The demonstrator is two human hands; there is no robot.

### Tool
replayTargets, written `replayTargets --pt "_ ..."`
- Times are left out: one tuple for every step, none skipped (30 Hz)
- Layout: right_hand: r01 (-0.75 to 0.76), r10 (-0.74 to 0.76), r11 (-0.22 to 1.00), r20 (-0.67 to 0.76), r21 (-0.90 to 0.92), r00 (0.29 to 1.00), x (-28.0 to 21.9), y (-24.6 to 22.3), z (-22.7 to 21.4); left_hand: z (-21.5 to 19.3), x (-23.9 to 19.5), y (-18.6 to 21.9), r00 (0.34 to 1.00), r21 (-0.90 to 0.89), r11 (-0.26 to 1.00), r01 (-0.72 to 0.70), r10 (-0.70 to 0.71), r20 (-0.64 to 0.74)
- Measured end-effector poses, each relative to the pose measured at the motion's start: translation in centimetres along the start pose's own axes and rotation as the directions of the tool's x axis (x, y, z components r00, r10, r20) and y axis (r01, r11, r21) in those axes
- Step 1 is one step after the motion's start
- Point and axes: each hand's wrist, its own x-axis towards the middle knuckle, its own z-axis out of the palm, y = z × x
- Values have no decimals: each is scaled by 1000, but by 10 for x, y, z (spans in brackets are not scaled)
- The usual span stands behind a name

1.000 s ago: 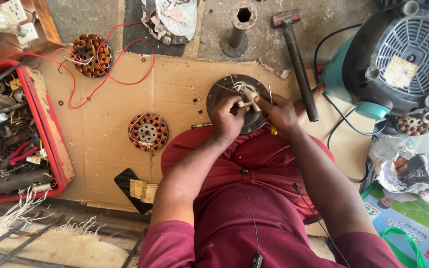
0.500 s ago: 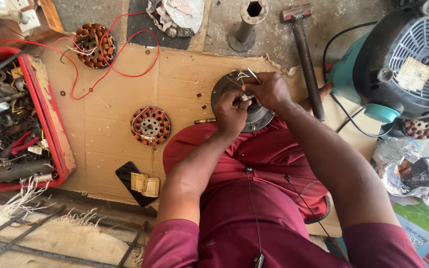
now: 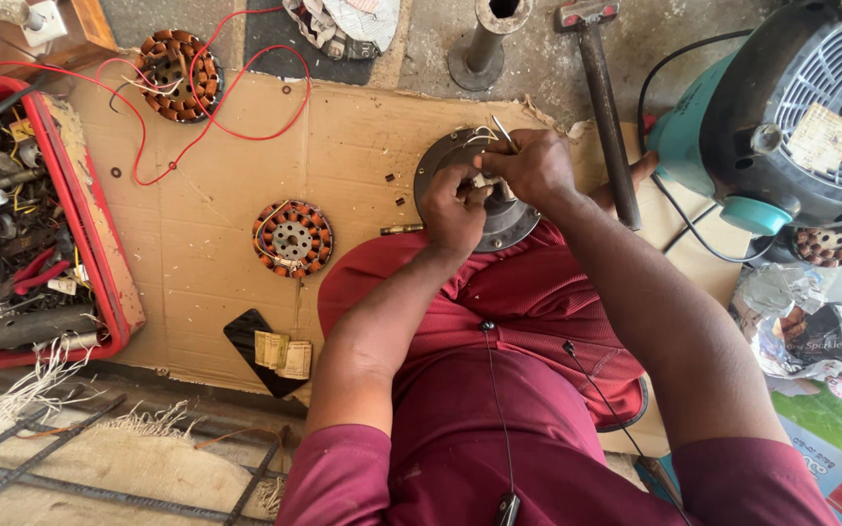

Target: The person sits cross-legged on the floor and uses a screwdriver to work on the wiring of a circular motor component. They tighten screws on the component and handle a small cylindrical capacitor, connecting wires to it.

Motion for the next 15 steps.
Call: replayTargets --pt "-1 1 1000 3 -9 1000 0 0 -1 0 1 0 1000 -2 1000 7 -7 8" --pt "-3 3 1000 7 -17 1000 0 -1 -1 0 2 0 1000 -4 1000 15 -15 16" --pt "-4 4 1000 11 -26 1000 -1 -2 -2 0 3 -1 1000 -7 1000 9 -9 19" --pt "-15 15 1000 8 -16 1000 -1 -2 -2 1 4 -1 1000 -10 1000 3 -3 23" --pt "-26 26 1000 9 -8 1000 -1 -3 -1 0 4 -2 1000 -11 1000 -1 1 24" --pt "-37 37 999 9 1 999 -1 -4 0 -1 3 -3 1000 -8 1000 -2 2 25" --pt "-50 50 999 15 14 999 -1 -4 0 0 4 -3 1000 -6 1000 -4 4 26" --pt "-63 63 998 20 27 998 -2 -3 1 0 3 -4 1000 -4 1000 -6 6 28" --pt "-77 76 996 22 40 997 -2 -2 1 0 4 -4 999 -15 1000 -15 15 32" --pt "-56 54 996 29 71 998 -3 1 -1 0 5 -5 999 -26 999 -23 24 36" --pt "-35 31 994 38 102 999 -6 5 -3 0 5 -6 999 -35 999 -29 31 39" --pt "-14 8 991 47 134 999 -10 9 -4 1 6 -8 998 -12 999 -47 48 41" --pt "-32 29 946 13 324 999 -16 15 -4 1 4 -10 997 11 998 -60 59 40" --pt "-41 57 864 -16 502 998 -24 21 -6 2 2 -12 997 35 997 -72 71 40" --pt "-44 95 749 -41 662 995 -33 28 -7 5 0 -14 997 56 996 -67 64 42"
